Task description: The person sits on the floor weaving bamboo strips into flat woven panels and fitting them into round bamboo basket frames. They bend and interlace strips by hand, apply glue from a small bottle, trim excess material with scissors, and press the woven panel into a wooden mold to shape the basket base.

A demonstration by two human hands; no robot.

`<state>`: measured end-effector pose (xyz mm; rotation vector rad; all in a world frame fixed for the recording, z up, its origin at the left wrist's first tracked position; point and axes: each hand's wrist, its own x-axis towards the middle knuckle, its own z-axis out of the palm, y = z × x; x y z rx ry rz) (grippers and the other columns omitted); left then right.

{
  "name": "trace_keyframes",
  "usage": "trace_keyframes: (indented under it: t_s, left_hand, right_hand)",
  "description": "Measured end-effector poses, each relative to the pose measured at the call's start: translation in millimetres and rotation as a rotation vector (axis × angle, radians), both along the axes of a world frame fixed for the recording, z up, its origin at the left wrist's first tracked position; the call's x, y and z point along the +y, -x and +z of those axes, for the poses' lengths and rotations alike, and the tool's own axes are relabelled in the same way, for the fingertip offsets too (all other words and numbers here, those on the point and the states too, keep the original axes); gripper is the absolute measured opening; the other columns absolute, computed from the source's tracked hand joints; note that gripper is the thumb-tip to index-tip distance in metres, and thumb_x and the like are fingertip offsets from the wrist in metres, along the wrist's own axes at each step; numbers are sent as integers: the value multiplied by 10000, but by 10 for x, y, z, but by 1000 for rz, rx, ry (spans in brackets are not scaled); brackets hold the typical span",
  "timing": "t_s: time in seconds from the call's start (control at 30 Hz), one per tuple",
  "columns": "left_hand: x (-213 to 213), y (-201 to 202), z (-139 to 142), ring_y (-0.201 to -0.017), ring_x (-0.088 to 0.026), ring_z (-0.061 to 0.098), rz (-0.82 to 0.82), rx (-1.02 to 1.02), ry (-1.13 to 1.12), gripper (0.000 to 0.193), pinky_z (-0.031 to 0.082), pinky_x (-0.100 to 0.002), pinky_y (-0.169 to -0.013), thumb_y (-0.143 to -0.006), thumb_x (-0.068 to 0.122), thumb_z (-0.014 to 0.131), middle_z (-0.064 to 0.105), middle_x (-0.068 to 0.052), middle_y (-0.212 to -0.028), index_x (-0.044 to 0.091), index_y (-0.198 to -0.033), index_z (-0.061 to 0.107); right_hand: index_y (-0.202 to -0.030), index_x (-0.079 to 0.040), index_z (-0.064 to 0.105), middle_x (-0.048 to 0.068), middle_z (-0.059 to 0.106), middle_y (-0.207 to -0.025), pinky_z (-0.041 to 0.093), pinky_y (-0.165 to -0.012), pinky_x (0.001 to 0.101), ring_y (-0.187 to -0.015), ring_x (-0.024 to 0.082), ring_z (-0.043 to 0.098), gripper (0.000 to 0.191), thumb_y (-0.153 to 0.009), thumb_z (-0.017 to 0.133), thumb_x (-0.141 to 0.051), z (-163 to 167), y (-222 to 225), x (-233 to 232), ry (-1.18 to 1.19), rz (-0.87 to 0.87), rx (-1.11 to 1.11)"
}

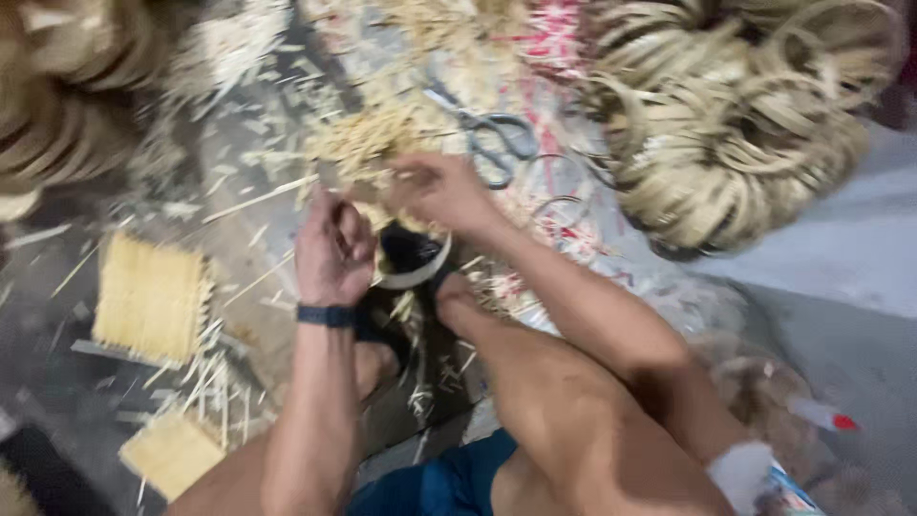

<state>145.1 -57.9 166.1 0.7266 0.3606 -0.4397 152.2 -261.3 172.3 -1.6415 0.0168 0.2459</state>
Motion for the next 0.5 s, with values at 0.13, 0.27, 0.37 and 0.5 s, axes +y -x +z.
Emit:
trace_keyframes:
  t_s: [0.13, 0.27, 0.37, 0.5]
  left_hand:
    - [230, -57, -9, -654, -130, 507, 266, 190, 206, 238, 377, -302, -597, -1019, 328, 564, 560, 6, -730, 104, -967, 627]
    - [396, -154, -25, -535, -104, 455, -107, 247, -3, 248, 334, -257, -484, -978, 274, 607, 548, 9, -644, 52, -875, 647]
    - [388, -225, -74, -428, -77, 363, -138, 328, -140, 214, 249, -240, -388, -948, 214, 688, 495, 30, -565, 100, -790, 602]
    - [412, -236, -104, -368, -72, 311, -68, 336, -139, 215, 192, -240, -323, -886, 153, 709, 465, 33, -519, 114, -738, 558]
  right_hand:
    - [-1163, 67, 662, 104, 706, -889, 592, -794, 369, -825, 198, 693, 481, -994, 642, -383, -68, 72, -246, -701, 18, 416]
    - [-1032, 65, 686, 24, 570, -703, 462, -606, 291, -626, 136, 544, 397, -1025, 670, -331, -171, 66, -235, -722, -4, 535]
    - [-960, 47, 673, -24, 476, -634, 363, -513, 249, -544, 84, 425, 343, -1035, 687, -288, -255, 17, -113, -788, 60, 597]
    - [-903, 41, 657, -31, 470, -628, 365, -491, 244, -532, 73, 421, 334, -1060, 705, -250, -315, 4, 30, -842, 83, 602]
